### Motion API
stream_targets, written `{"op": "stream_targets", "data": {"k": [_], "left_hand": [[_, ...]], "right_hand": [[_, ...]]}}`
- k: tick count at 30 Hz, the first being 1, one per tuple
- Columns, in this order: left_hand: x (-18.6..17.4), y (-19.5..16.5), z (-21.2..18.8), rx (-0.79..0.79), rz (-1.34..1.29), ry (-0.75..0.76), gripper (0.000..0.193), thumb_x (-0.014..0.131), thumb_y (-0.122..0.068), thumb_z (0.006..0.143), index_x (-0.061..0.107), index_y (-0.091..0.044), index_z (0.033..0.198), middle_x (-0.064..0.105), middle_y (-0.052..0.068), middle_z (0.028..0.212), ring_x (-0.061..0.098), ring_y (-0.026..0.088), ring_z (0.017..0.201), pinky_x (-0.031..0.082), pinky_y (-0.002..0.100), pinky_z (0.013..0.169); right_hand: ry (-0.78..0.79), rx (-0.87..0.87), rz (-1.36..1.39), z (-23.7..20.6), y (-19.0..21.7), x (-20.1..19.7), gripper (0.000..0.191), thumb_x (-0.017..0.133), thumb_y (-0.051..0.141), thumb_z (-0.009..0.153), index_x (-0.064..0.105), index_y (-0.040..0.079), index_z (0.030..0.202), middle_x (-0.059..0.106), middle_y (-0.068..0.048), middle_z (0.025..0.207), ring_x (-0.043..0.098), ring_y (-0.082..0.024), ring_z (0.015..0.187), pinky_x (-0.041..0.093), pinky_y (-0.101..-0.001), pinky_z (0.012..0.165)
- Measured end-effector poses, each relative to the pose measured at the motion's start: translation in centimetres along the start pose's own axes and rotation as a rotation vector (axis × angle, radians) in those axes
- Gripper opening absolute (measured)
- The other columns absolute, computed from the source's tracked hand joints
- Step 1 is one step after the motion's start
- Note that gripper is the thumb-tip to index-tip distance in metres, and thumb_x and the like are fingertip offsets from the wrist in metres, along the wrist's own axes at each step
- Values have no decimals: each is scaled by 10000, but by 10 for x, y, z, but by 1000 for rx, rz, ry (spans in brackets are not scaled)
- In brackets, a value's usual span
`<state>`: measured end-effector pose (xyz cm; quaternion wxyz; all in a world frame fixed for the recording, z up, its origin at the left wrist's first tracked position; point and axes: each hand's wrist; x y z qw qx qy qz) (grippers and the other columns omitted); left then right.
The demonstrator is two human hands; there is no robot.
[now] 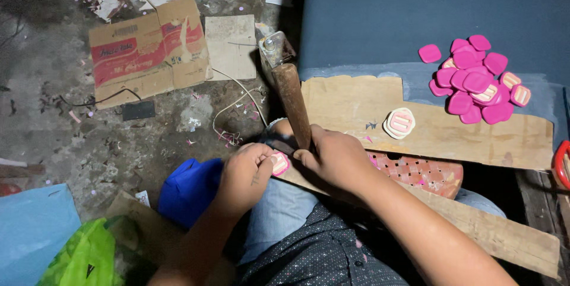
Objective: The person uses a curved metal tool and a wooden block to press and shape small pink foam pieces into a specific form. They repeatedly pick up a piece, place it on the block, press it with the tool, and set the finished piece aside on a nearby cardboard sheet.
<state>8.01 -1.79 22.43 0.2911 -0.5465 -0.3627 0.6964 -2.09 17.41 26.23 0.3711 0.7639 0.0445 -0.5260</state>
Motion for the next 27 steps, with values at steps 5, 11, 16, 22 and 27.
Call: {"op": "stream_targets", "data": {"k": [5, 11, 16, 22, 27], "left_hand": [[0, 3, 2, 70, 33, -32, 90, 672, -92, 857, 672, -3, 845, 679, 166, 793, 676, 298, 742, 538, 384, 685], [16, 28, -9, -218, -354, -28, 71, 689, -51, 880, 659, 7, 909, 731, 111, 814, 686, 141, 726, 553, 278, 670], [29, 42, -13, -352, -663, 50, 52, 656, 6, 912, 664, 56, 922, 750, 79, 845, 680, 84, 752, 551, 233, 688], [32, 45, -8, -404, -640, 21, 64, 667, 10, 901, 694, 63, 922, 763, 104, 852, 698, 104, 739, 557, 240, 686], [31, 50, -7, -393, -743, -32, 73, 685, 44, 880, 669, 69, 947, 761, 120, 884, 716, 130, 774, 582, 266, 727]], "right_hand": [[-21, -113, 4, -3, 0, 4, 359, 696, 367, 854, 626, 83, 1061, 722, -193, 850, 677, -436, 812, 520, -544, 713], [-11, -93, -87, -15, -3, 11, 380, 666, 399, 901, 579, 59, 1045, 716, -190, 840, 681, -430, 785, 525, -554, 704], [0, -11, -40, -14, -4, 13, 411, 686, 414, 869, 590, 75, 1080, 709, -210, 791, 676, -443, 769, 524, -555, 698], [-41, -15, 23, -8, -4, 16, 399, 703, 393, 854, 608, 71, 1070, 710, -219, 789, 678, -449, 772, 522, -556, 700], [-41, -40, 19, -17, -5, 19, 411, 691, 375, 873, 589, 46, 1096, 705, -225, 802, 679, -451, 770, 530, -551, 702]]}}
Point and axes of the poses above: each hand's wrist, its own z-axis towards the middle knuckle, its own x-axis out of the palm, y = z × x
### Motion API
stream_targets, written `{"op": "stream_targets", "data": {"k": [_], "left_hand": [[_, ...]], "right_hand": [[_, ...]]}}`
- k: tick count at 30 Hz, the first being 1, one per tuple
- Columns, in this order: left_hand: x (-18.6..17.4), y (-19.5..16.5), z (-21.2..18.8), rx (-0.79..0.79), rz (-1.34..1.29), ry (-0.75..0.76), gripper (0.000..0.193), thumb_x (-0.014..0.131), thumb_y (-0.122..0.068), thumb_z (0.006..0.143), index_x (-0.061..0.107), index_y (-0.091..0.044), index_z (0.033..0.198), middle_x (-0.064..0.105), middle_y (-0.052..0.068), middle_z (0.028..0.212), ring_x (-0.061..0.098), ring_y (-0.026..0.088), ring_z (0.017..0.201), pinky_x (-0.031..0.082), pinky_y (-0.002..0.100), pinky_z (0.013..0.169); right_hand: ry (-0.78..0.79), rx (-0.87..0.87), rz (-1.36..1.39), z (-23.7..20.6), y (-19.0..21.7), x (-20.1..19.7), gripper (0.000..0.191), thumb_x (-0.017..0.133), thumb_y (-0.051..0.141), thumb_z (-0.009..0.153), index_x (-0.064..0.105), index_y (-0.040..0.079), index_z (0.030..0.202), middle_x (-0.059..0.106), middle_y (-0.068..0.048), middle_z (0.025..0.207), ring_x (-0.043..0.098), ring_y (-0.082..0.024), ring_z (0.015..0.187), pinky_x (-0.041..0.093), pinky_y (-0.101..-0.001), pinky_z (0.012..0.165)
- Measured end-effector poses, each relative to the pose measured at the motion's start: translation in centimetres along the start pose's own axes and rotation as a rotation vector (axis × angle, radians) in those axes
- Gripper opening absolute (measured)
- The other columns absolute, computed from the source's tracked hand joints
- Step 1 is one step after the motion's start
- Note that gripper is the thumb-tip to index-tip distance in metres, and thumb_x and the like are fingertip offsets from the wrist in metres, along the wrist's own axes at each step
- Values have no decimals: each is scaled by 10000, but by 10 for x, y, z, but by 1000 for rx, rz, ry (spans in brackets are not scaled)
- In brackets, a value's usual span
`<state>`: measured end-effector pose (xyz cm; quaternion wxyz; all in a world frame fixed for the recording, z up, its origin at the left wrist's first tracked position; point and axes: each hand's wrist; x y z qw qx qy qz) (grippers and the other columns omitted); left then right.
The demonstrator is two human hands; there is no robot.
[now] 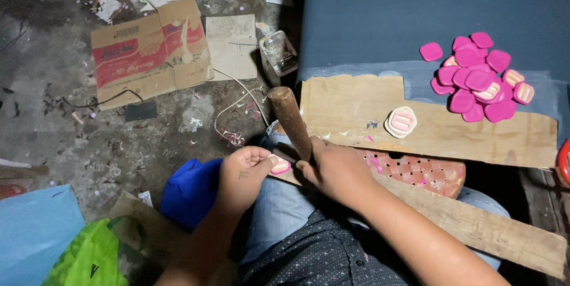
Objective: The person uses a curved metal tool and a wooden block to press and shape small pink foam pieces into a specific form. They repeatedly pick up a piece, place it on the block, press it with the tool, and set the finished piece aside on a nearby cardboard sheet.
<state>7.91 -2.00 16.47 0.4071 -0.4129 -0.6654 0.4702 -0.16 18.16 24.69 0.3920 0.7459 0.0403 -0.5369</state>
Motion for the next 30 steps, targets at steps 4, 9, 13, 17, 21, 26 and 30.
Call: {"op": "stream_targets", "data": {"k": [4, 9, 13, 17, 21, 26, 30], "left_hand": [[-3, -5, 2, -82, -39, 82, 85, 637, 32, 907, 684, 77, 962, 767, 127, 906, 721, 141, 799, 579, 269, 760], [0, -10, -2, 12, 27, 105, 116, 610, 28, 910, 689, 87, 971, 765, 127, 908, 713, 131, 807, 573, 265, 754], [0, -7, -1, 28, 96, 29, 109, 630, 27, 889, 689, 84, 960, 766, 120, 887, 710, 121, 786, 571, 261, 728], [-2, -7, 2, -43, 31, 46, 97, 649, 28, 873, 674, 73, 955, 761, 109, 870, 707, 116, 764, 570, 257, 723], [2, -19, -6, 37, 139, 54, 87, 627, 24, 900, 690, 76, 930, 747, 108, 842, 671, 91, 738, 542, 246, 678], [11, -40, -12, 310, 538, 14, 75, 661, -37, 886, 696, 26, 866, 721, 144, 783, 695, 170, 695, 551, 294, 656], [10, -47, -9, 424, 668, -21, 76, 683, -63, 861, 694, 8, 838, 703, 163, 790, 700, 261, 722, 549, 349, 684]], "right_hand": [[16, 53, 19, 1, 0, -2, 409, 697, 383, 868, 597, 59, 1095, 708, -220, 810, 675, -451, 791, 522, -554, 711], [14, 58, 29, 4, 2, -3, 396, 699, 387, 867, 612, 70, 1087, 709, -219, 806, 674, -450, 798, 519, -548, 718], [2, 44, 23, -1, 2, 0, 414, 683, 394, 869, 605, 59, 1098, 708, -218, 806, 679, -448, 787, 526, -547, 708], [33, 94, -39, -5, 2, 3, 426, 670, 413, 893, 590, 44, 1090, 711, -222, 812, 687, -439, 790, 530, -546, 732], [-4, 86, 6, -2, 3, 2, 421, 686, 404, 871, 598, 47, 1076, 714, -223, 828, 684, -446, 798, 530, -548, 721], [2, 62, 4, 11, 7, -6, 378, 695, 397, 863, 625, 75, 1049, 719, -216, 830, 685, -439, 808, 529, -548, 735], [69, 43, -37, 15, 6, -11, 370, 707, 384, 849, 624, 82, 1046, 719, -213, 847, 679, -441, 814, 526, -548, 724]]}}
Point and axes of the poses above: each hand's wrist, its own z-axis towards the middle knuckle, its own x-axis out of the palm, y = z × x
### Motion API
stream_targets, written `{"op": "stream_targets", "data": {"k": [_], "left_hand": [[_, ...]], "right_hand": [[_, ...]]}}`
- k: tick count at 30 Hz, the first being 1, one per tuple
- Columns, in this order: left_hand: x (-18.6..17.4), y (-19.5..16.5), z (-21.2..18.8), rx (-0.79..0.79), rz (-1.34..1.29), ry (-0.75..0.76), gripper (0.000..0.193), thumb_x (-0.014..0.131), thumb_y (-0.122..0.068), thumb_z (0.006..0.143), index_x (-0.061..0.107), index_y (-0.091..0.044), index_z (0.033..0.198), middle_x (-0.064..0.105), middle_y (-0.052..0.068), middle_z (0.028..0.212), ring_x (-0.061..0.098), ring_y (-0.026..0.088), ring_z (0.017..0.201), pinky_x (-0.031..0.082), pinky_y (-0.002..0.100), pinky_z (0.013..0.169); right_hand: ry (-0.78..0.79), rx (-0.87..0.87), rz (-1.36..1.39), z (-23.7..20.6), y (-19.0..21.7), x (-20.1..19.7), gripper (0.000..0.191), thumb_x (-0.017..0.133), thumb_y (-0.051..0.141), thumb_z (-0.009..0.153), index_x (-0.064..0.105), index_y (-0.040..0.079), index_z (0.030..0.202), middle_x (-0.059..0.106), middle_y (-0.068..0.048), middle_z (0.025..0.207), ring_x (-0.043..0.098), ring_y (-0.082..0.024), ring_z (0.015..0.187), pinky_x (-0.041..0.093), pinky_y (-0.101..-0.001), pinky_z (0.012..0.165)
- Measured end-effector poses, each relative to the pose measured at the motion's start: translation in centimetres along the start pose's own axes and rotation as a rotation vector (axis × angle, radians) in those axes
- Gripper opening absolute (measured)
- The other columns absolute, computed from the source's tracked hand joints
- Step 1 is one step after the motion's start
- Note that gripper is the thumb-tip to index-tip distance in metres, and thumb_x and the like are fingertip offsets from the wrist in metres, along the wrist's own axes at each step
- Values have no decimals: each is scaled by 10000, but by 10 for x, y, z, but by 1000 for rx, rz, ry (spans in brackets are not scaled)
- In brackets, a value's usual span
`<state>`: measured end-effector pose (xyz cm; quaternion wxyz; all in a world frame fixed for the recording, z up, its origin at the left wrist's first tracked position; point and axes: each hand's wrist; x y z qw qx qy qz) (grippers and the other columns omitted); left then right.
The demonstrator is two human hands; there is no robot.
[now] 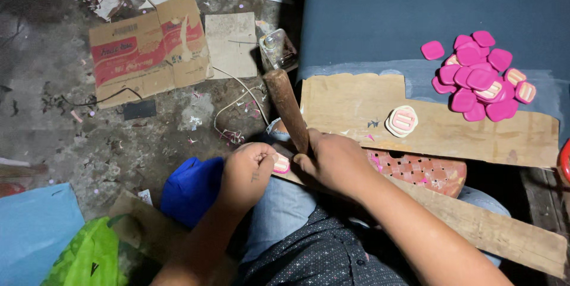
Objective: The person uses a curved metal tool and a wooden block to press and shape small pink foam pieces into a specific form. They repeatedly pick up a piece, place it on the block, press it with the tool, and set the finished piece aside on a nearby cardboard sheet.
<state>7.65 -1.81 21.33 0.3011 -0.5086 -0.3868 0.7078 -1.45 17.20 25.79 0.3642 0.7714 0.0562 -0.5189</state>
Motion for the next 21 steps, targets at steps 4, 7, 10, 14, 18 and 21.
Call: {"op": "stream_targets", "data": {"k": [4, 7, 10, 14, 18, 21], "left_hand": [[2, 7, -2, -24, -105, 11, 86, 677, -55, 882, 690, 26, 907, 733, 135, 828, 709, 178, 758, 565, 303, 702], [8, 11, -10, -280, -405, 53, 98, 657, -49, 911, 675, 33, 960, 764, 80, 831, 712, 100, 758, 572, 262, 690], [15, 13, -20, -344, -434, 16, 90, 681, -20, 907, 668, 50, 963, 730, 64, 820, 659, 76, 744, 549, 244, 674], [23, 16, -21, -282, -483, 3, 83, 661, 17, 898, 666, 48, 974, 692, 50, 818, 621, 70, 737, 527, 234, 678], [23, 18, -16, -262, -541, 31, 76, 631, 43, 892, 674, 57, 953, 714, 56, 838, 643, 79, 748, 539, 238, 693], [20, 18, -13, -273, -591, 72, 97, 609, 47, 888, 686, 54, 948, 744, 67, 860, 687, 86, 778, 566, 242, 731]], "right_hand": [[-57, -67, -11, -11, -1, 7, 366, 686, 371, 883, 595, 58, 1051, 714, -203, 828, 685, -433, 781, 531, -542, 700], [-61, -7, -21, -18, -1, 16, 394, 681, 395, 898, 577, 50, 1057, 704, -199, 822, 684, -430, 768, 534, -540, 685], [-85, 43, 21, -22, -3, 21, 405, 693, 407, 878, 588, 66, 1071, 700, -205, 809, 677, -440, 768, 531, -543, 681], [-119, 8, 83, -19, -6, 17, 384, 695, 388, 866, 606, 73, 1067, 708, -210, 819, 678, -444, 781, 528, -545, 693], [-68, 29, 20, -6, -1, 9, 387, 699, 401, 864, 612, 73, 1051, 711, -218, 831, 675, -446, 802, 523, -547, 711], [-99, -76, 38, 5, 3, 1, 354, 701, 374, 845, 630, 72, 1013, 729, -188, 860, 681, -433, 807, 520, -546, 693]]}}
Point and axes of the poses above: each hand's wrist, its own z-axis towards the middle knuckle, its own x-axis out of the palm, y = z × x
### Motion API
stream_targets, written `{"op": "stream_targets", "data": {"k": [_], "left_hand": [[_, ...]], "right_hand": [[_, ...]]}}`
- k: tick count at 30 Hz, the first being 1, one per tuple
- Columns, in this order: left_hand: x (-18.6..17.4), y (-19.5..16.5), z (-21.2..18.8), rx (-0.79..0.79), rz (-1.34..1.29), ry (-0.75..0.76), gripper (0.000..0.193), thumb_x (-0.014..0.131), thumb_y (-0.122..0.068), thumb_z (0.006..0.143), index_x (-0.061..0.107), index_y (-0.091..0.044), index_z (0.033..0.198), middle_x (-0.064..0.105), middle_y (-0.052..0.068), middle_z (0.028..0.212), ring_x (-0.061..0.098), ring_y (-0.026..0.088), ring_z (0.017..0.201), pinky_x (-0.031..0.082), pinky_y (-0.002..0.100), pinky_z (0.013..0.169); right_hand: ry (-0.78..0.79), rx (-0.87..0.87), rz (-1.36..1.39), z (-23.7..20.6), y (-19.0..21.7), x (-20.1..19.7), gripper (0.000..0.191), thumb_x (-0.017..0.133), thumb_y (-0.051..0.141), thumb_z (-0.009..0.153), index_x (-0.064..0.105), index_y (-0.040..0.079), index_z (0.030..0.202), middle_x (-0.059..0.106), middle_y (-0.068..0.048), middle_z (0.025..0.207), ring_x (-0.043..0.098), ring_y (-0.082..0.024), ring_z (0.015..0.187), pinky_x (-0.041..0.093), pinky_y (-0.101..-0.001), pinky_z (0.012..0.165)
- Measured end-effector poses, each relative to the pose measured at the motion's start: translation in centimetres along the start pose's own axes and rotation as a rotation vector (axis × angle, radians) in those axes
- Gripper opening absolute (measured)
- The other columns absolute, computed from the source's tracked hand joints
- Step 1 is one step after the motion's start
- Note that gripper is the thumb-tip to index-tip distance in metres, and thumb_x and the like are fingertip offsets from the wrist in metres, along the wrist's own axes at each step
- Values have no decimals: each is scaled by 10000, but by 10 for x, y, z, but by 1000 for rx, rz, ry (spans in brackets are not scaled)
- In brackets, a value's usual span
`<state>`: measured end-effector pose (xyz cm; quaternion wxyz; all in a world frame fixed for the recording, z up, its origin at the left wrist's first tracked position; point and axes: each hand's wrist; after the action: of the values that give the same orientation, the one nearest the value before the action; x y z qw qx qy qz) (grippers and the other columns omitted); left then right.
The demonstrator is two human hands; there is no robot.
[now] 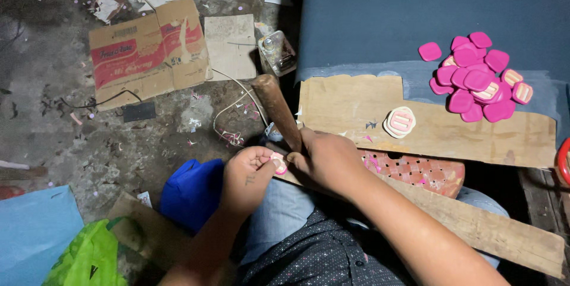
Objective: The person uses a curved metal tool and a wooden block to press and shape small pink foam pieces into a specific form. They repeatedly pick up a piece, place it on the block, press it with the tool, and set the finished piece aside on a nearby cardboard sheet.
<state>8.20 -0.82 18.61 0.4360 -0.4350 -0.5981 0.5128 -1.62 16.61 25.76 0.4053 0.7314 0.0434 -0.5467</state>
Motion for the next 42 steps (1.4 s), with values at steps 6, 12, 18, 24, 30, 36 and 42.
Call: {"op": "stream_targets", "data": {"k": [6, 12, 18, 24, 30, 36, 42], "left_hand": [[2, -6, 1, -81, 20, -53, 64, 663, 28, 879, 706, 60, 915, 762, 84, 842, 698, 91, 756, 569, 249, 710], [0, -12, -2, -13, 110, -18, 75, 659, 1, 894, 717, 43, 918, 766, 72, 827, 708, 84, 754, 580, 242, 712], [4, -18, -9, -66, 60, -72, 59, 689, -10, 883, 696, 48, 878, 765, 77, 825, 687, 81, 737, 561, 246, 685], [6, -26, -12, 202, 551, -163, 94, 766, -91, 829, 731, -4, 829, 688, 100, 734, 648, 158, 658, 532, 305, 635], [8, -26, -17, 182, 668, -209, 144, 791, -150, 817, 731, -20, 805, 689, 109, 737, 669, 229, 671, 541, 360, 648], [10, -32, -24, 318, 691, -166, 132, 744, -125, 874, 672, -26, 925, 672, 130, 881, 667, 287, 809, 533, 379, 743], [17, -39, -30, 534, 905, -125, 116, 703, -85, 898, 729, -85, 1011, 695, 71, 1044, 625, 301, 965, 501, 417, 871]], "right_hand": [[155, -71, -182, 17, -1, -16, 348, 726, 386, 812, 653, 90, 980, 721, -173, 832, 693, -411, 799, 533, -533, 719], [143, -143, -147, 23, 5, -15, 367, 727, 396, 843, 640, 73, 995, 718, -183, 809, 690, -410, 797, 535, -521, 724], [221, -178, -202, 13, 2, -29, 314, 721, 375, 843, 647, 102, 978, 727, -159, 804, 695, -401, 805, 529, -528, 717], [177, -208, -182, 23, 9, -29, 380, 733, 367, 808, 643, 106, 1068, 723, -166, 805, 694, -404, 792, 530, -529, 688], [232, -303, -283, 21, 5, -30, 264, 718, 344, 841, 666, 121, 972, 722, -140, 813, 698, -390, 774, 538, -518, 693], [188, -195, -156, -6, -20, -47, 295, 745, 369, 833, 693, 112, 967, 730, -137, 839, 686, -385, 816, 518, -509, 694], [-304, -103, 135, -90, -63, -63, 282, 775, 273, 844, 748, 117, 1079, 709, -91, 909, 708, -239, 826, 545, -354, 723]]}}
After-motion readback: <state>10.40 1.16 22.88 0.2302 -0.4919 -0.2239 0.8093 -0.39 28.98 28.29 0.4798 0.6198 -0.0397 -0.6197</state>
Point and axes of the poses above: each hand's wrist, its own z-axis towards the middle knuckle, its own x-axis out of the palm, y = z × x
